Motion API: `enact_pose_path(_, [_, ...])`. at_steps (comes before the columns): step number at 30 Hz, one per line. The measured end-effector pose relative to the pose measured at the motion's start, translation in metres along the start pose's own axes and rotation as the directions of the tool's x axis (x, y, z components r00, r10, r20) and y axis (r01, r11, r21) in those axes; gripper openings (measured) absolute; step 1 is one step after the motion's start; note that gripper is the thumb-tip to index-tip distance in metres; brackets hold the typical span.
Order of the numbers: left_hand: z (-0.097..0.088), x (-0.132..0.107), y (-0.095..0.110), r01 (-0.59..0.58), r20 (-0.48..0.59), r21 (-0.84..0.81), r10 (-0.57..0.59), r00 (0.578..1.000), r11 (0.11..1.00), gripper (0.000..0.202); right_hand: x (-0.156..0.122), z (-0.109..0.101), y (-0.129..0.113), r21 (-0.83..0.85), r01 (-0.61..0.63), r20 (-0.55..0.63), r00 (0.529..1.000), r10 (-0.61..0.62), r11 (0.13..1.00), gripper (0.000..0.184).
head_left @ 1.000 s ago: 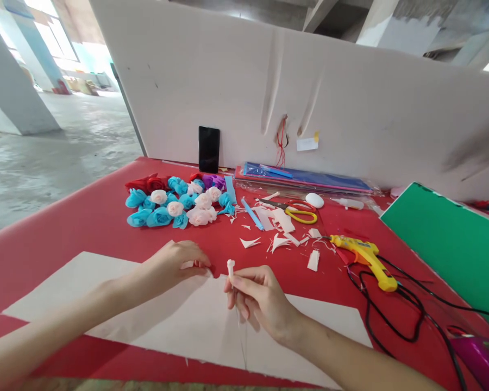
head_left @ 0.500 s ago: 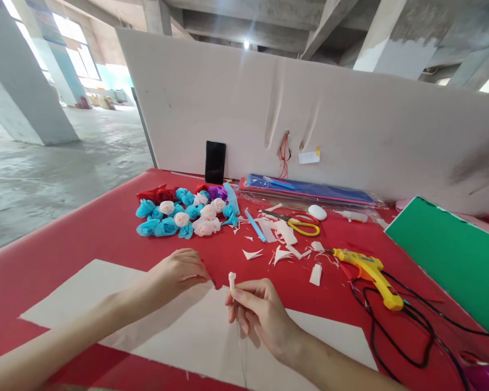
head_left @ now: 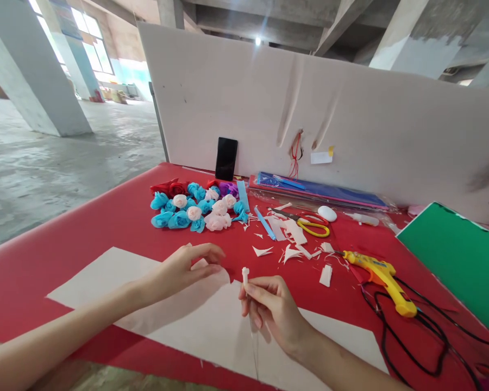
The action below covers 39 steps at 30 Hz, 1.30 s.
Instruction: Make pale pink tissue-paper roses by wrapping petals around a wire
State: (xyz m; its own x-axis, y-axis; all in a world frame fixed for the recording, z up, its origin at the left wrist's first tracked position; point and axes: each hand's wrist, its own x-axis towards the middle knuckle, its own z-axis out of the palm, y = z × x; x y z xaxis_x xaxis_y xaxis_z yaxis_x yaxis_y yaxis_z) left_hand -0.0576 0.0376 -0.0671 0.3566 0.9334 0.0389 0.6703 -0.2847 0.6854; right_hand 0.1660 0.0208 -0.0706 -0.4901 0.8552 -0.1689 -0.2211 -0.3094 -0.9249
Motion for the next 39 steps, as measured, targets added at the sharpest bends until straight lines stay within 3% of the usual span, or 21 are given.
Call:
enact_pose_path(6, [0.004, 0.004, -0.011, 0.085, 0.065, -0.046, -0.082, 0.995, 0.995, 0.030, -0.001, 0.000, -0.004, -0.019, -0.019, -0.011, 1.000, 0.019, 1.000, 0.032])
enact_pose_path(11, [0.007, 0.006, -0.014, 0.132, -0.025, -0.147, -0.137, 0.990, 0.980, 0.029, -0.003, 0.001, -0.005, -0.054, -0.008, -0.021, 1.000, 0.007, 0.998, 0.032])
enact_pose_path(15, [0.006, 0.005, 0.001, 0.106, -0.076, -0.263, -0.130, 0.989, 0.959, 0.029, -0.004, 0.002, -0.006, -0.125, 0.072, -0.024, 0.997, -0.075, 0.990, 0.032])
enact_pose_path(19, [-0.001, 0.003, 0.029, 0.038, -0.134, -0.371, -0.093, 0.987, 0.928, 0.018, -0.008, 0.004, -0.022, -0.264, 0.276, -0.004, 0.958, -0.287, 0.924, 0.031])
enact_pose_path(22, [-0.011, 0.004, 0.053, -0.054, -0.211, -0.431, -0.042, 0.977, 0.901, 0.012, -0.017, 0.003, -0.041, -0.402, 0.481, 0.048, 0.861, -0.507, 0.779, 0.025])
enact_pose_path(25, [-0.023, 0.006, 0.076, -0.156, -0.276, -0.442, 0.032, 0.961, 0.883, 0.014, -0.028, -0.002, -0.060, -0.529, 0.667, 0.145, 0.680, -0.718, 0.525, 0.012])
enact_pose_path(26, [-0.027, 0.006, 0.083, -0.191, -0.297, -0.434, 0.061, 0.953, 0.880, 0.014, -0.032, -0.003, -0.066, -0.607, 0.706, 0.218, 0.590, -0.777, 0.366, 0.013])
enact_pose_path(28, [-0.033, 0.007, 0.096, -0.259, -0.348, -0.390, 0.119, 0.930, 0.884, 0.017, -0.039, -0.005, -0.076, -0.753, 0.649, 0.437, 0.376, -0.817, -0.105, 0.018])
enact_pose_path(30, [-0.037, 0.009, 0.107, -0.332, -0.414, -0.286, 0.197, 0.889, 0.899, 0.020, -0.043, -0.005, -0.083, -0.784, 0.493, 0.557, 0.290, -0.778, -0.377, 0.026])
enact_pose_path(32, [-0.038, 0.010, 0.117, -0.412, -0.467, -0.122, 0.314, 0.827, 0.903, 0.021, -0.044, -0.004, -0.086, -0.799, 0.395, 0.575, 0.278, -0.770, -0.454, 0.030])
enact_pose_path(34, [-0.034, 0.011, 0.124, -0.485, -0.467, -0.014, 0.423, 0.776, 0.875, 0.023, -0.042, -0.003, -0.084, -0.815, 0.368, 0.556, 0.280, -0.783, -0.447, 0.030])
enact_pose_path(37, [-0.024, 0.012, 0.126, -0.573, -0.441, -0.076, 0.488, 0.754, 0.816, 0.030, -0.035, -0.001, -0.080, -0.816, 0.449, 0.506, 0.252, -0.825, -0.363, 0.028])
enact_pose_path(39, [-0.019, 0.013, 0.123, -0.609, -0.423, -0.175, 0.499, 0.756, 0.774, 0.036, -0.033, 0.000, -0.080, -0.754, 0.546, 0.522, 0.163, -0.837, -0.364, 0.027])
